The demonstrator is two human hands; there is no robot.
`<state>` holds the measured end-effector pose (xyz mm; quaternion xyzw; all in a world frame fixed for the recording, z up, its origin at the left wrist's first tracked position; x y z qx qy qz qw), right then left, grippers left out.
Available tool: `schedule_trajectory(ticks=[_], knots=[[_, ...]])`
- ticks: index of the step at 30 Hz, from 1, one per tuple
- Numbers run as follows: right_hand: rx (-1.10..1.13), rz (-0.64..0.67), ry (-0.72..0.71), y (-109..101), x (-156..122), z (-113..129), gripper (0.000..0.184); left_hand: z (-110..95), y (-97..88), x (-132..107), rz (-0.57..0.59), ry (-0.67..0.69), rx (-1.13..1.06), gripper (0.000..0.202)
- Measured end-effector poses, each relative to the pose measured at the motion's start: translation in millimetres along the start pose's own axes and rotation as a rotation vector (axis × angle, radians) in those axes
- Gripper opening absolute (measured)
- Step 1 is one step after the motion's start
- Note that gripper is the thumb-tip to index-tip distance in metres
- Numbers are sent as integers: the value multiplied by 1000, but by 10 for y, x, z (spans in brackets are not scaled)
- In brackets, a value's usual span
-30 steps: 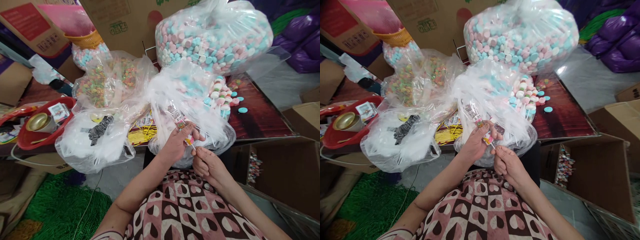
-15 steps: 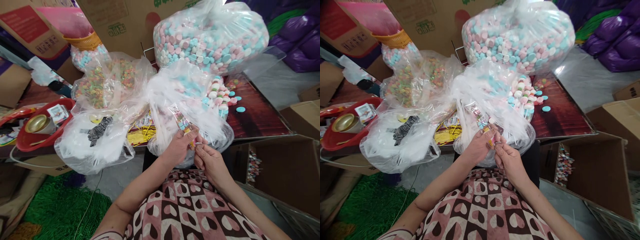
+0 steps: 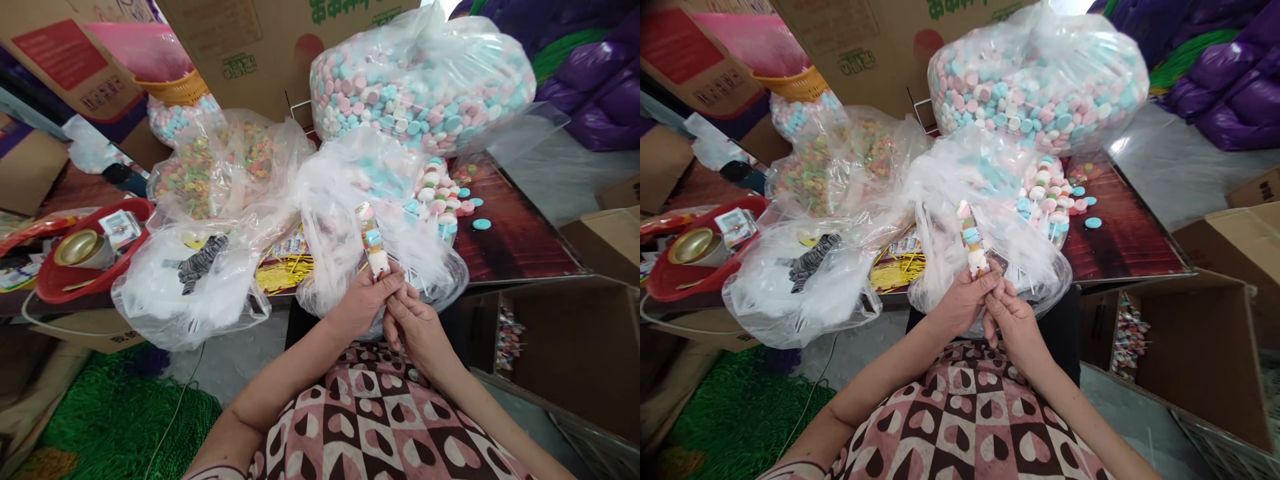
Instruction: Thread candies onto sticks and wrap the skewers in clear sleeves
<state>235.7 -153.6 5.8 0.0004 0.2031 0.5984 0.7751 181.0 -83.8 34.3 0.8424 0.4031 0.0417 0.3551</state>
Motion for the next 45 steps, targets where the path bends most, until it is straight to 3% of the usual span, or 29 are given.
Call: schedule_trajectory(ticks=[3,7,12,16,21,25,29,32,35,39,42,45], knots=[[1,-18,-37,-19,7,33,51,-44,0,-20,25,-10,46,43],[-24,-133,-130,-160,-6,93,36,-186,-20,-46,67,59,239,41],[-132,-143,-168,-178,-23,137,32,-273,-129,-89,-78,241,683,21],[-211,-145,-181,-150,-50,183,34,-337,-121,-131,-127,369,1026,28],[-293,-139,-211,-156,-70,198,39,-279,-6,-142,98,417,1619,27],[-311,-133,-205,-175,-40,144,44,-221,62,-162,224,449,1816,28],[-277,-131,-212,-179,-20,149,43,-287,29,-173,151,342,1584,26],[-258,-123,-228,-164,-29,168,41,-410,-92,-180,2,222,1176,25],[-245,-106,-239,-143,-42,146,40,-519,-178,-166,-113,236,682,26],[-264,-90,-247,-114,-44,96,38,-393,-56,-85,21,174,221,42],[-283,-86,-261,-92,-39,90,40,-232,22,-55,32,82,116,53],[-239,-84,-248,-81,-33,88,38,-141,38,-57,12,55,68,47]])
Point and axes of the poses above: each hand's wrist, its own x-axis towards the middle knuckle, its own y-axis out of the palm, z = x × y, the point moved 6 cm from there along x, towards the middle knuckle, and after that the axes turned 1 degree about y, right-handed, at the moved point
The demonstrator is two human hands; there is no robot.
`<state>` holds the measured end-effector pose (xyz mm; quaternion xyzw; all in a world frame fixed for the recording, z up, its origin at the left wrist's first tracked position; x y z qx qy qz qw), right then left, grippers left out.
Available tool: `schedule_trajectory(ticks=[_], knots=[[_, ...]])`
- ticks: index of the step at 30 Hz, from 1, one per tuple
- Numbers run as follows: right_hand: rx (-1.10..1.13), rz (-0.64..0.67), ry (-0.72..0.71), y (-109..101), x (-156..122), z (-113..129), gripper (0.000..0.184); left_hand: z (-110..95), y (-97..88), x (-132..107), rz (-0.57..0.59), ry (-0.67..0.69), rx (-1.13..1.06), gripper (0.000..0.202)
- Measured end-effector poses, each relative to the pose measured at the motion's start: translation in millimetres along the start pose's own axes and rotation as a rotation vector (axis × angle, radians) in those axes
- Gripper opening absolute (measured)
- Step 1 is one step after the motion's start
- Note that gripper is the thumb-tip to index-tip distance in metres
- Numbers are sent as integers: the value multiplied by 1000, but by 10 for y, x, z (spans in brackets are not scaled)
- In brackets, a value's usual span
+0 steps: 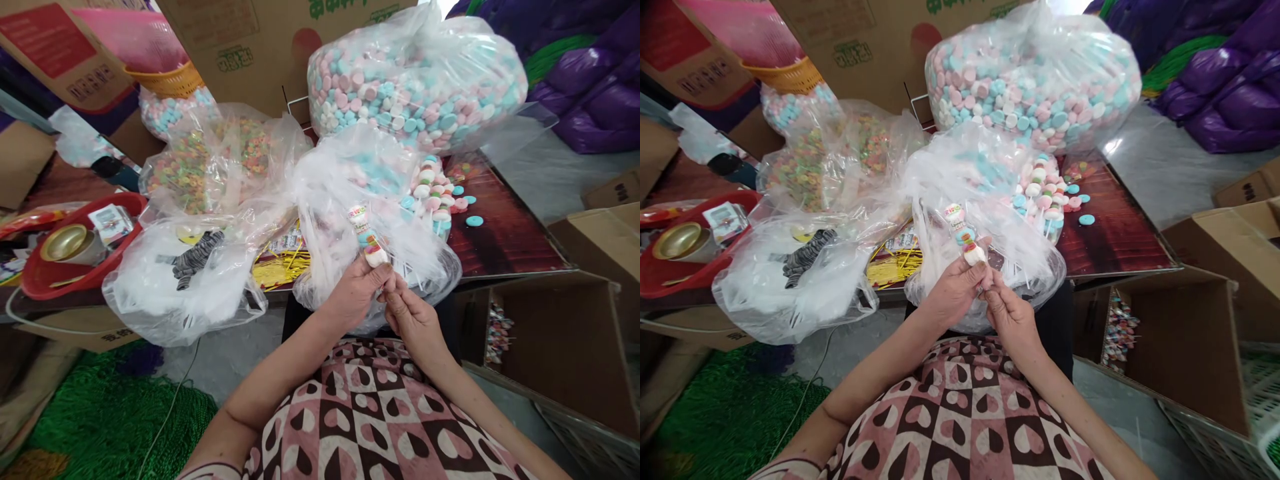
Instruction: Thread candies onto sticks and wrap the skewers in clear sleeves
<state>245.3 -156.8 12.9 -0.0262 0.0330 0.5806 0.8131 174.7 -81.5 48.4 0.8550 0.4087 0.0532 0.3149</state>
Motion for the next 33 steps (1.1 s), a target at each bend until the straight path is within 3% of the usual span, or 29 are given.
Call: schedule_trajectory(ticks=[2,9,11,14,16,18,20,21,23,25,26,28,31,33], knots=[[20,-2,16,6,2,1,38,36,-3,-5,0,0,-10,38],[-78,34,-2,67,7,69,52,159,-30,-3,13,-70,-84,43],[-115,109,34,67,23,104,50,161,-54,-12,31,-100,-103,44],[-243,347,59,22,55,216,50,83,-123,-45,27,-103,-136,38],[-312,361,21,-123,124,334,49,-1,-149,-83,31,-90,-146,38],[-226,181,-12,-330,239,453,39,-39,-104,-139,102,-125,-158,39],[-36,42,-19,-431,328,521,32,10,18,-223,259,-239,-182,41],[56,46,-4,-401,358,533,39,57,90,-275,355,-308,-200,42],[182,175,58,-215,378,537,55,145,215,-382,546,-418,-233,44],[252,282,87,-11,365,556,57,181,256,-442,650,-443,-229,43],[275,289,79,64,365,570,52,175,231,-439,638,-416,-183,42],[303,204,45,156,392,583,39,109,94,-382,500,-282,67,37],[295,-33,-25,220,463,573,30,-161,-222,-309,96,31,677,24],[276,-156,-89,251,503,592,30,-330,-377,-335,-126,171,948,15]])
Point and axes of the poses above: each hand's wrist, its own x-axis towards the middle knuckle, its own y-axis out of the palm, z = x × y, the point moved 6 cm from there along x, towards the middle knuckle, and after that the axes turned 1 degree about y, right-handed, at the moved point
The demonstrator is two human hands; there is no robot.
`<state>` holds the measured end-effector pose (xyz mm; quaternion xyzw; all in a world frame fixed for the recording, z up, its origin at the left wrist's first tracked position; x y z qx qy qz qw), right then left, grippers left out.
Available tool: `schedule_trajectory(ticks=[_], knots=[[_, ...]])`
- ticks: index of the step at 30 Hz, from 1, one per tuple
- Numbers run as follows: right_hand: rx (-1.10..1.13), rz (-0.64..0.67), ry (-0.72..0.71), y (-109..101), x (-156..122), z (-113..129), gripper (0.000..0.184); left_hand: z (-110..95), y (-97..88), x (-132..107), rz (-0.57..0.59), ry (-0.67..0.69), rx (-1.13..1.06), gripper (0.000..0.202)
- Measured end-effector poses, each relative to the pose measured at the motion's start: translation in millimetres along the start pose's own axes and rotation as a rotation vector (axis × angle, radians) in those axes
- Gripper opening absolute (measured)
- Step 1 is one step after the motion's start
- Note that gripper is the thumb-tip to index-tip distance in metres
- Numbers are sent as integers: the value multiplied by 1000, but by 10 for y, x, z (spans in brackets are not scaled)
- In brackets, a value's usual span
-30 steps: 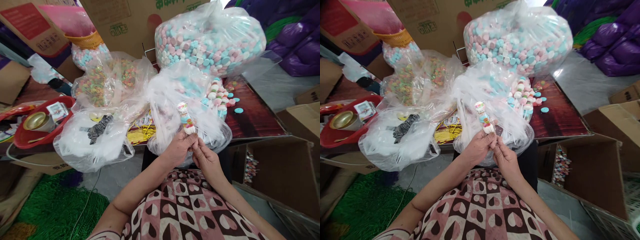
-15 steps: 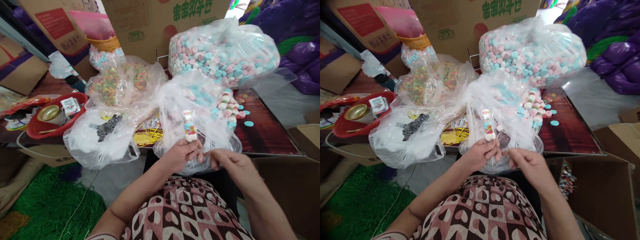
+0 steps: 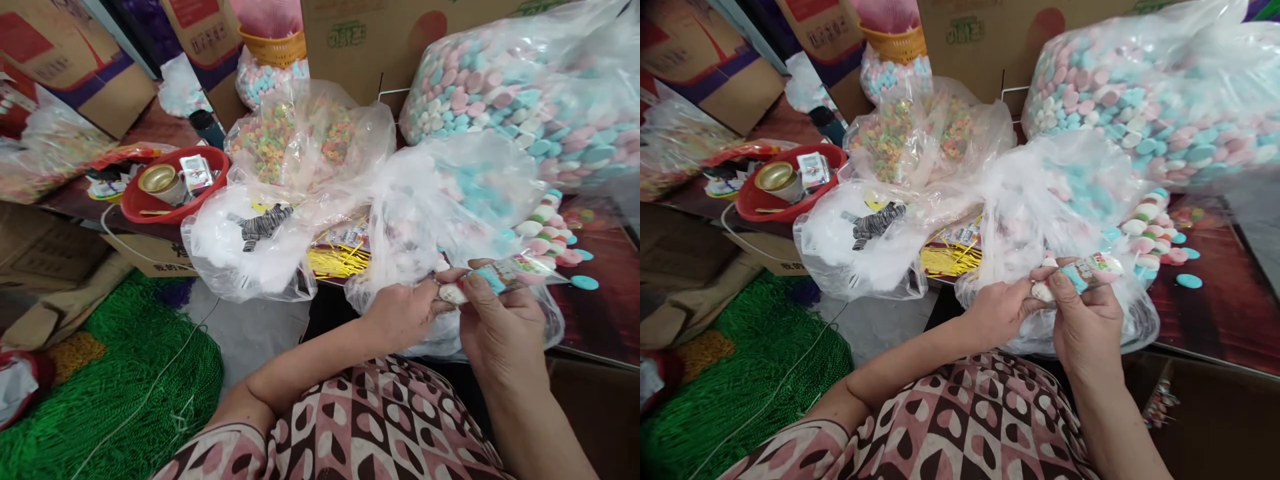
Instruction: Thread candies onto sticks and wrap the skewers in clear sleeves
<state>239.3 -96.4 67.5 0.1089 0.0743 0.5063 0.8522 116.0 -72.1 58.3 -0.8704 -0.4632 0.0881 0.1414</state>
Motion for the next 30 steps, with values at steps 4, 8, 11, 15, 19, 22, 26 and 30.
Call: schedule_trajectory(ticks=[4,8,11,15,19,22,26,30], knots=[[-58,205,55,207,85,8,43,119,-133,-28,59,-20,-195,25],[-162,457,103,378,159,21,37,165,-166,-90,333,-44,-677,41],[-166,388,90,445,221,-57,33,255,-307,-72,195,-42,-466,34],[-187,252,41,542,225,-213,33,326,-462,-72,-159,-11,22,22],[-304,181,-48,621,222,-218,31,348,-528,-116,-316,-1,62,19],[-398,319,-60,779,274,-188,31,375,-694,-122,-289,-22,-90,22],[-680,560,-206,1069,395,-235,30,479,-1128,-174,-402,-82,-538,30],[-1186,808,-534,1352,435,-483,29,539,-1390,-269,-502,-54,-840,29]])
Point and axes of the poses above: each hand's wrist, its own x-axis towards the middle knuckle, its own y-axis out of the palm, z = x × y, the point moved 6 cm from there along x, towards the middle knuckle, and after that the axes turned 1 degree about y, right-handed, at the moved point
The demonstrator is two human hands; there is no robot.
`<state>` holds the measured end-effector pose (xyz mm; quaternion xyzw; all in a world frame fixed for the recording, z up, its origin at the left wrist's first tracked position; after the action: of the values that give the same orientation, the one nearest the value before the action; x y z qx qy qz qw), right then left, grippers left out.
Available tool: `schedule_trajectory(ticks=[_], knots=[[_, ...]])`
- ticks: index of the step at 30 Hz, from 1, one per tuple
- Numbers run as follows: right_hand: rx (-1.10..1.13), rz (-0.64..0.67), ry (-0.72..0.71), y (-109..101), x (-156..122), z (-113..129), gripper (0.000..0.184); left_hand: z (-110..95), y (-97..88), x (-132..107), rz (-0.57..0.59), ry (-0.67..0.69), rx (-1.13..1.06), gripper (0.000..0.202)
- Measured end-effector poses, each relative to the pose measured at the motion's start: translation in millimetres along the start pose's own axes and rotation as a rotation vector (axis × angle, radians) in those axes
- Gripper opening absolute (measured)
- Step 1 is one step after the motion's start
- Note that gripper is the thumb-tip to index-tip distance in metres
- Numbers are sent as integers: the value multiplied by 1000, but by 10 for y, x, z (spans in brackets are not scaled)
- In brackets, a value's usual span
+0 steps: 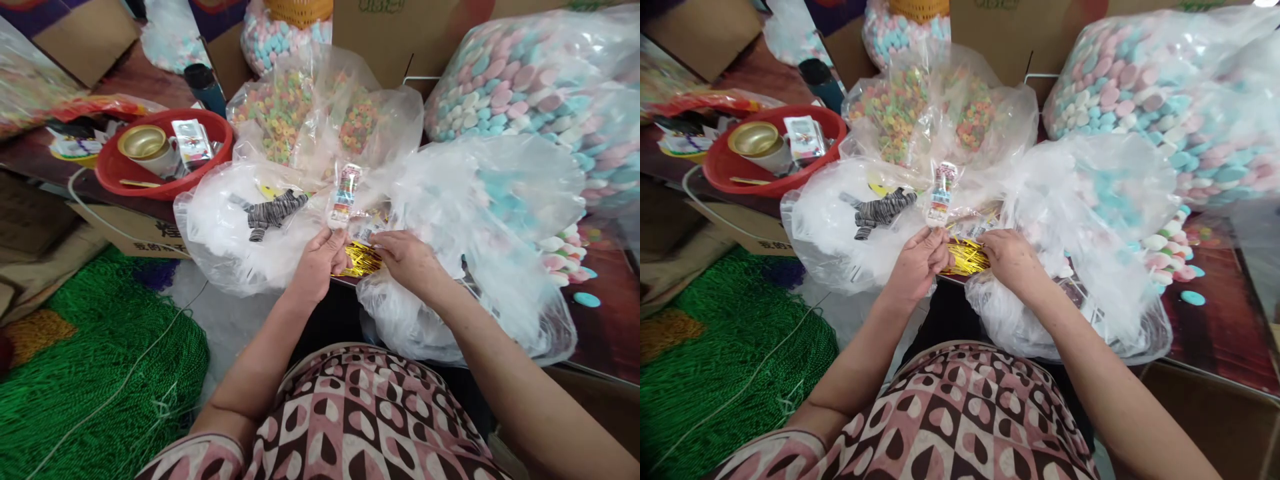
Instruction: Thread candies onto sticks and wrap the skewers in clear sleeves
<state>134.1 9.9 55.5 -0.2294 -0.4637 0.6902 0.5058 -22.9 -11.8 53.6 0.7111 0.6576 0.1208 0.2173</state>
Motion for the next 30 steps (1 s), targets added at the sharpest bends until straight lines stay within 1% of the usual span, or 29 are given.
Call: schedule_trajectory(ticks=[2,4,6,8,10,11,14,16,18,19,20,22,24,27,30], knots=[[-206,93,-50,143,64,-17,32,-2,-44,-20,-12,-16,-71,26],[-331,141,-56,228,101,-53,30,32,-57,-41,-14,-42,-109,25],[-375,160,-59,267,125,-83,27,76,-48,-51,-3,-70,-127,25],[-352,157,-75,274,142,-104,27,106,-35,-50,5,-89,-137,25],[-282,129,-81,246,144,-124,27,118,-26,-43,9,-97,-140,24],[-236,100,-61,212,137,-143,26,123,-23,-39,11,-101,-136,25],[-25,-74,109,18,48,-224,21,180,4,-34,40,-144,-93,27],[213,-169,229,-106,-76,-246,18,260,41,-37,68,-179,-40,30],[463,-176,287,-163,-207,-190,20,364,98,-44,91,-199,22,31],[547,-161,295,-177,-267,-137,21,419,133,-48,98,-203,58,32],[585,-156,294,-193,-322,-80,23,474,173,-54,104,-205,101,31],[527,-193,279,-236,-411,18,21,565,251,-64,103,-194,207,29],[375,-272,261,-277,-476,71,18,618,320,-72,89,-161,322,27],[199,-357,246,-287,-535,76,16,630,417,-78,97,-80,449,22],[112,-413,249,-293,-579,45,16,600,491,-78,116,31,494,22]])
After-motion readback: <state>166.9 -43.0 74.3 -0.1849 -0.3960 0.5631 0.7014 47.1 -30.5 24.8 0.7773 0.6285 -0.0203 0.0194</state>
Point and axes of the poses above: each hand's wrist, its own x-axis towards the middle knuckle, its own y-axis out of the palm, z = x × y, the point moved 6 cm from there along x, towards the middle knuckle, and after that the axes turned 1 degree about y, right-handed, at the moved point
